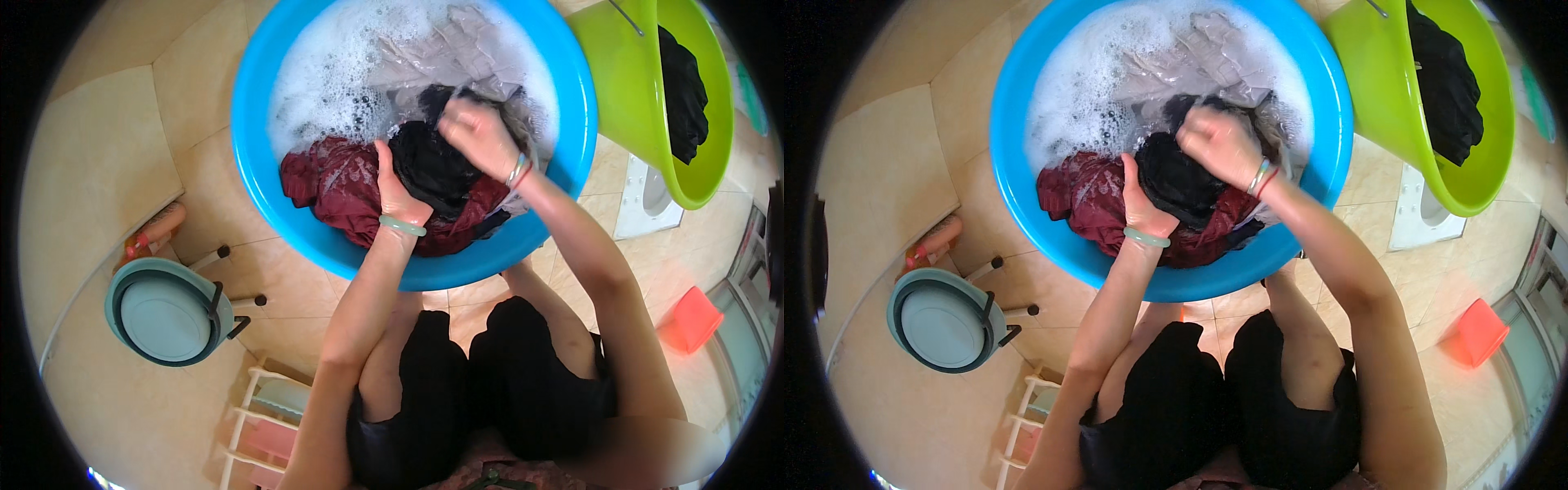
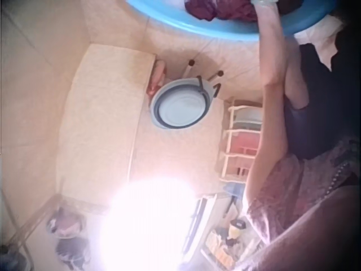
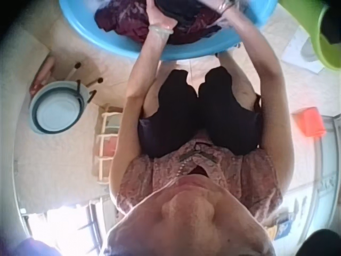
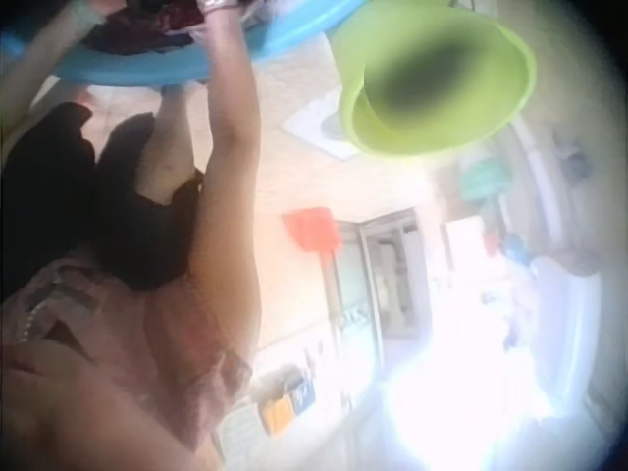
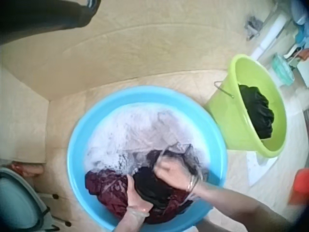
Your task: The person hand-washes various garments in a blue basin filled with soapy water. They scrub and wring out a black garment, a maroon garment, and a light-colored garment, transferring the black item to a green bucket after washing.
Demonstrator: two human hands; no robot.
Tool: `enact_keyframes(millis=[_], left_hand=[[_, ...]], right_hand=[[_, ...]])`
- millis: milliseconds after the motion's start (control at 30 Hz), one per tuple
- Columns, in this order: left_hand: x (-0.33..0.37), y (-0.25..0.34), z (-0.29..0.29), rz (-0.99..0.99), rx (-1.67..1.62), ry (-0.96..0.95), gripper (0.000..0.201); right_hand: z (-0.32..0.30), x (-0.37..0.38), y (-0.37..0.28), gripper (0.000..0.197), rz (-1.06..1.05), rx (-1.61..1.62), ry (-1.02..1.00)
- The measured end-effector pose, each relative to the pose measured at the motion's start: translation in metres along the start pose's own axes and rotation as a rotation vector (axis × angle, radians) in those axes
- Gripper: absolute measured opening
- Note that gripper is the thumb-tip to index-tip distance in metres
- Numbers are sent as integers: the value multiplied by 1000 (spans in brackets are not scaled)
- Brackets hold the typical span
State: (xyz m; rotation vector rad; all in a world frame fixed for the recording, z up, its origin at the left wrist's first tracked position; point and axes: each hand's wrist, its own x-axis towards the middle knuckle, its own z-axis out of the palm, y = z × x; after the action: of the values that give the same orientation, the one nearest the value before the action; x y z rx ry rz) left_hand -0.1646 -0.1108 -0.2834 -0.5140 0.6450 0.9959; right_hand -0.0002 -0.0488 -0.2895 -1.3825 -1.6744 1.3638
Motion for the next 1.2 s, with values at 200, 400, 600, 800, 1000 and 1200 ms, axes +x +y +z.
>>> enact_keyframes(millis=[200,400,600,800,1000,1200], left_hand=[[10,5,-44,15,-23,-333,58],[12,-8,-12,51,250,289,47],[6,-12,5,-9,251,288,50],[8,-7,-43,108,149,-259,46],[7,-4,-71,17,74,-102,49],[2,-11,0,50,159,188,46]], right_hand=[[57,-63,-84,28,-333,-164,-99],[61,9,-17,28,-62,-516,164],[42,35,12,29,73,-675,119],[58,-61,-58,24,-199,-198,-81],[63,-29,-31,28,-192,-315,44],[21,50,23,31,268,-518,56]])
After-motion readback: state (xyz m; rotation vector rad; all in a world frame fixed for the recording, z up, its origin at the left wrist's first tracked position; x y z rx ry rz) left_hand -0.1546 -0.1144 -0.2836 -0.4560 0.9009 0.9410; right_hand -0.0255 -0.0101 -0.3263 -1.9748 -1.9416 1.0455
